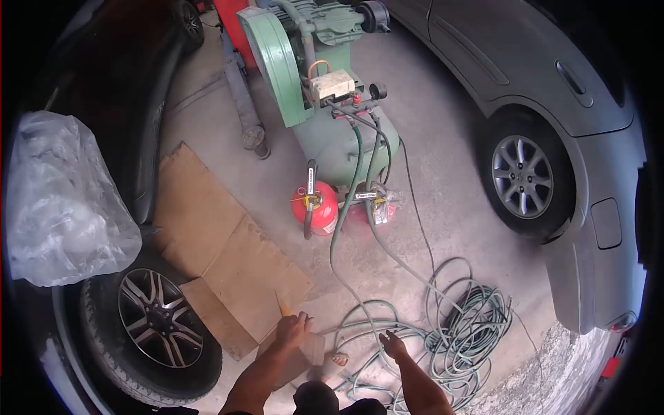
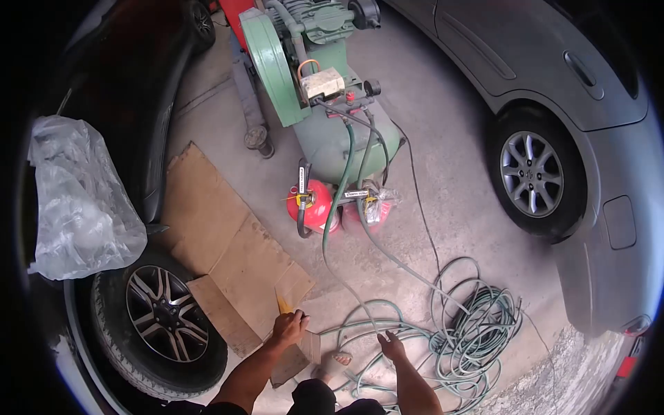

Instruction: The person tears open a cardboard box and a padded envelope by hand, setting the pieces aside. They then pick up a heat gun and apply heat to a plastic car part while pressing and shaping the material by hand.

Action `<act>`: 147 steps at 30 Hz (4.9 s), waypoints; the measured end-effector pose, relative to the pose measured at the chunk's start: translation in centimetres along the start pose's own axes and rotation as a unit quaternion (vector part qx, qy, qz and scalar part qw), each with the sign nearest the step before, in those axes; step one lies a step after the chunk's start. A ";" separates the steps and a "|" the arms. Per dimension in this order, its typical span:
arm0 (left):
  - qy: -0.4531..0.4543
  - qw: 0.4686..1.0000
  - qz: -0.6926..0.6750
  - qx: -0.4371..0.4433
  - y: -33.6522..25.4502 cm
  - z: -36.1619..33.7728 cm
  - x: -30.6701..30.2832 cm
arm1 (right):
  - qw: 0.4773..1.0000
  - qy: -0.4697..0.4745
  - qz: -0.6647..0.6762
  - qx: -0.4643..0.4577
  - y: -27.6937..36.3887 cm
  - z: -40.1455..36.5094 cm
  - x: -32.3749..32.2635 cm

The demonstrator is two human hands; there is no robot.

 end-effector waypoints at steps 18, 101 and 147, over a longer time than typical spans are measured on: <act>-0.150 0.942 -0.095 -0.285 -11.9 -25.3 -25.5 | 0.914 0.007 -0.136 -0.381 15.0 -25.6 -17.0; -0.597 0.516 -0.442 -0.428 -29.0 -47.7 -40.1 | 0.722 -0.111 -0.375 -0.571 46.5 -27.8 -19.8; -0.420 0.266 -0.060 -0.865 -52.0 -82.5 -26.0 | -0.196 0.531 -0.519 -0.641 15.3 -79.8 22.0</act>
Point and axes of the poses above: each hand's wrist, its own z-axis towards the middle knuckle, its own x-axis out of the palm, y = z × x, the point moved 9 cm from there along z, towards the middle knuckle, and after that the axes turned 7 degrees about -z, right-handed, at the moved point
